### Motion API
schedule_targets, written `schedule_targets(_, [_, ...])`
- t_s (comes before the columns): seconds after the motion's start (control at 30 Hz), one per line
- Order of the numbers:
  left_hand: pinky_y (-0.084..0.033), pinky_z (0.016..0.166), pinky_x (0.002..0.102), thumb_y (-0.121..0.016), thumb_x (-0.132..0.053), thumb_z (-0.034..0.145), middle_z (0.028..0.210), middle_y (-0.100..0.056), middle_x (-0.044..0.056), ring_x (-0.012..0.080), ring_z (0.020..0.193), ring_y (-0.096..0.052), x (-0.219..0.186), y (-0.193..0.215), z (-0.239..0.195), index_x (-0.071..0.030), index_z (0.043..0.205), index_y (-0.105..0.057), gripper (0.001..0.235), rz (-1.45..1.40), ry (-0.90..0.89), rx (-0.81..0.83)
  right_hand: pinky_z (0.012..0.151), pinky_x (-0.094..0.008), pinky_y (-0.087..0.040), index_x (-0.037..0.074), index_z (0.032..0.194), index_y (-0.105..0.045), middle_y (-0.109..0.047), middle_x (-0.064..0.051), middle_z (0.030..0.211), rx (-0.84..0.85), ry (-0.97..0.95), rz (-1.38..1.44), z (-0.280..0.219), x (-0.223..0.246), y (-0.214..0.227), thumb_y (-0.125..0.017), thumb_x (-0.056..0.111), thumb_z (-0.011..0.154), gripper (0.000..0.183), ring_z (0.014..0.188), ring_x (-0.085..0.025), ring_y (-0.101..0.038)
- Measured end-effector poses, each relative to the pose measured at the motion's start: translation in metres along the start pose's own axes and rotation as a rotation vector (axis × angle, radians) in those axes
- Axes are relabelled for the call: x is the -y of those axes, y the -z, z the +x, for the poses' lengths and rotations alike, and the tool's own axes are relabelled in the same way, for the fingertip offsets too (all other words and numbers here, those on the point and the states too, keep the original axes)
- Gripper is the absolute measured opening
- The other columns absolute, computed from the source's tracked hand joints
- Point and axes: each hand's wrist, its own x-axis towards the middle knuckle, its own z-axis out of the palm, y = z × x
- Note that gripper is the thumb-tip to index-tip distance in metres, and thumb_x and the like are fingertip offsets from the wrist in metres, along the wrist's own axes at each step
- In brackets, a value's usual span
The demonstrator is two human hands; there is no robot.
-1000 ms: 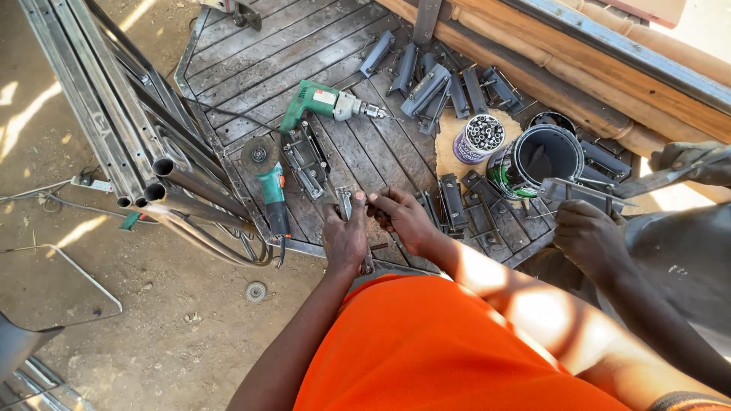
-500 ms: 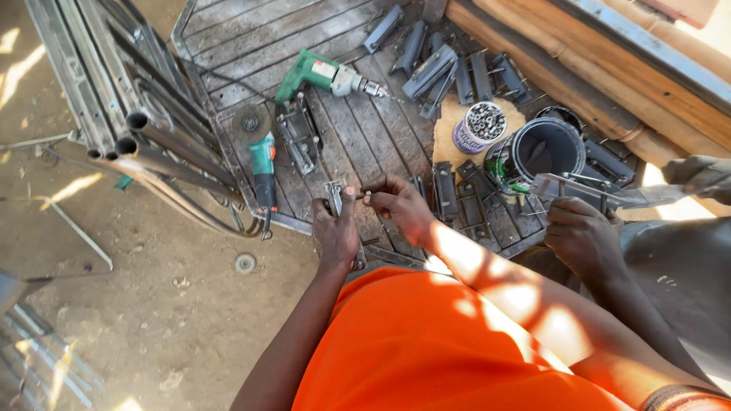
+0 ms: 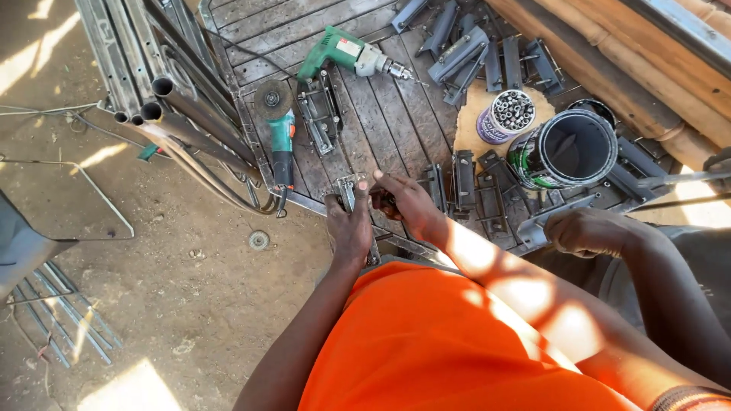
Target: Manually inspecting and assembling small metal brackets and components on a workbench in a fabrication shop.
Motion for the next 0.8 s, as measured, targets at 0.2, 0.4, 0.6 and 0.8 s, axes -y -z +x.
schedule_targets(0.2, [-0.047,0.099,0.065,-0.059,-0.071,0.093,0.14,-0.043,0.042,0.0526,0.132,-0.05,-0.002,0.019,-0.009,0.0,0.144,-0.035,0.091,-0.106,0.12,0.004,0.062,-0.03,-0.041,0.001,0.112,-0.065,-0.064,-0.011,0.082,0.092,0.298,-0.401,-0.009,0.02,-0.004,-0.067,0.01,0.103,0.012,0.071,-0.013,-0.052])
schedule_targets(0.4, [-0.046,0.101,0.059,-0.061,-0.068,0.091,0.125,-0.055,0.037,0.0499,0.126,-0.056,-0.02,0.037,-0.01,0.001,0.132,-0.047,0.082,-0.131,0.115,-0.071,0.05,-0.022,-0.038,0.005,0.107,-0.065,-0.061,-0.01,0.086,-0.193,-0.024,0.095,0.028,-0.018,0.034,-0.06,0.004,0.095,0.013,0.069,-0.014,-0.053])
schedule_targets(0.6, [-0.045,0.108,0.058,-0.058,-0.066,0.097,0.136,-0.05,0.037,0.0465,0.133,-0.051,-0.014,0.056,-0.005,0.002,0.142,-0.04,0.084,-0.186,0.139,0.007,0.056,-0.024,-0.049,0.001,0.11,-0.058,-0.061,-0.01,0.087,-0.454,-0.116,0.368,0.068,-0.012,0.107,-0.059,0.004,0.096,0.013,0.069,-0.018,-0.062])
schedule_targets(0.8, [-0.045,0.099,0.058,-0.062,-0.067,0.093,0.125,-0.055,0.033,0.0429,0.122,-0.056,-0.014,0.064,-0.018,0.004,0.137,-0.046,0.085,-0.188,0.194,-0.049,0.086,-0.041,-0.048,0.021,0.093,-0.074,-0.068,-0.003,0.084,-0.992,0.727,-0.892,0.097,0.079,0.215,-0.056,0.003,0.091,0.026,0.088,-0.026,-0.065])
